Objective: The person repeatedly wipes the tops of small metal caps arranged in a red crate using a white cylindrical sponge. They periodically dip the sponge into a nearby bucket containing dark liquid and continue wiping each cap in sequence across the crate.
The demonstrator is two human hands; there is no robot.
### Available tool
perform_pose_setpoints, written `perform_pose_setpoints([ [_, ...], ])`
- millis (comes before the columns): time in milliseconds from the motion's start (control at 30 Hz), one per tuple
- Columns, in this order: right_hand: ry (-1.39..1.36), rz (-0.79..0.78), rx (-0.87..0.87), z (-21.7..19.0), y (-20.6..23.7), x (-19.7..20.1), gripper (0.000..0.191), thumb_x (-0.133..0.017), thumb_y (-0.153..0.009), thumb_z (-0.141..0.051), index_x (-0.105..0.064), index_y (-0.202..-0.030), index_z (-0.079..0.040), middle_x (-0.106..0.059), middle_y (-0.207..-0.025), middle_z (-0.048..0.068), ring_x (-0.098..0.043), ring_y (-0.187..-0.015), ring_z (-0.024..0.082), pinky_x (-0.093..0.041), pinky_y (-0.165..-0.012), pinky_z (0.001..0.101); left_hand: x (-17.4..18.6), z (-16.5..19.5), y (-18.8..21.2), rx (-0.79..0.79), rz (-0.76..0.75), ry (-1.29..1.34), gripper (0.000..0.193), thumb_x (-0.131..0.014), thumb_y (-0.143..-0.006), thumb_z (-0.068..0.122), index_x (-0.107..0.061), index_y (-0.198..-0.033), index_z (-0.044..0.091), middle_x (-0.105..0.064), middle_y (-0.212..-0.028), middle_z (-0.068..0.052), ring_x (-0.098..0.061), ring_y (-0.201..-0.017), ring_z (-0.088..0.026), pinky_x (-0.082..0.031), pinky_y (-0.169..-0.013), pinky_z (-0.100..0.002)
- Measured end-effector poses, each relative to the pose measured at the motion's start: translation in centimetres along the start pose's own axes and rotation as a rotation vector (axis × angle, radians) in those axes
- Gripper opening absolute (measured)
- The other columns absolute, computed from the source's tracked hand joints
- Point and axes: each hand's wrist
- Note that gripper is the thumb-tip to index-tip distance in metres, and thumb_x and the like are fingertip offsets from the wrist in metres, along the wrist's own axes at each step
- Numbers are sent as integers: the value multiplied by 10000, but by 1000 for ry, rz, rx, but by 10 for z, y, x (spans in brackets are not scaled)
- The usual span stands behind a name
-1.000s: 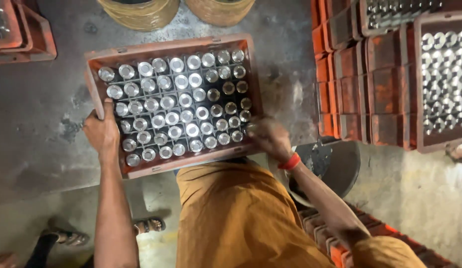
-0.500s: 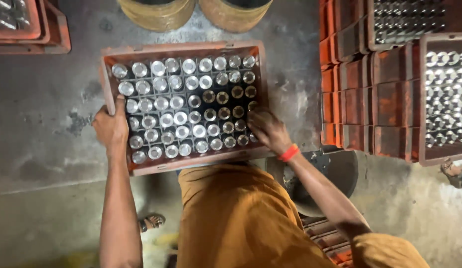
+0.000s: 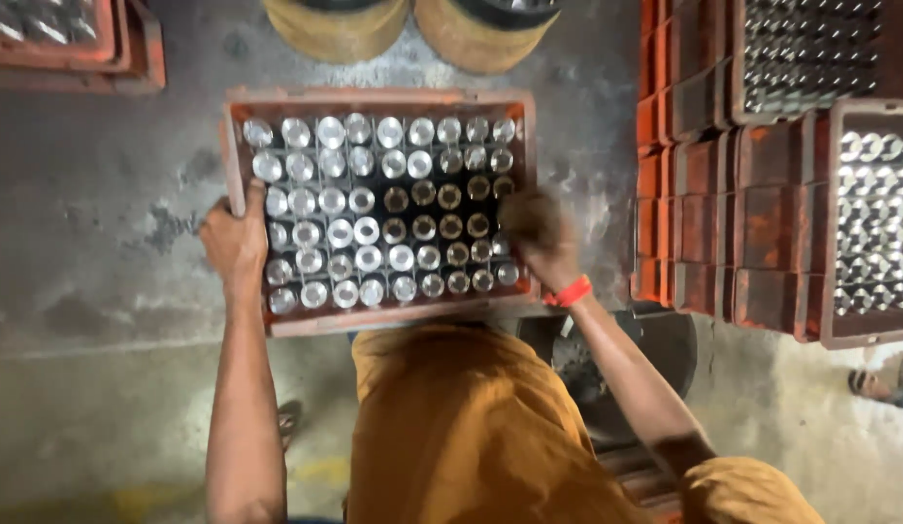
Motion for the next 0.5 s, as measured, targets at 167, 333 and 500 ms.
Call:
perform_pose_setpoints([
  [167,-229,134,-201,-15,9,8,403,-732,-822,-24,-657,-1218,-23,-739,-1056,99,-737,-953,259,-596,-843,369,-1,0,0,6,-5,3,623,-699,-916,564,-750,-1069,-38,-710,-1014,-319,-691,-996,-475,-512,-904,-542],
  [333,-57,-143,132,-24,11,7,361,-824,-832,-94,-694,-1165,-40,-721,-1124,153,-713,-1028,311,-585,-886,411,0,1,0,2,-11,4,623,-708,-896,564,-749,-1105,-21,-706,-1042,-307,-682,-1016,-472,-498,-914,-540],
  [500,54,239,147,-11,-5,8,320,-755,-840,46,-663,-1142,0,-677,-1157,217,-707,-1039,324,-605,-854,379,-1,1,0,44,-20,-13,633,-705,-901,574,-746,-1100,-26,-704,-1032,-315,-676,-1020,-484,-501,-917,-542],
])
Point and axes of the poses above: each hand's wrist, its own y-axis away from the middle knuckle, its own x-axis out of the back of the hand, z = x × y
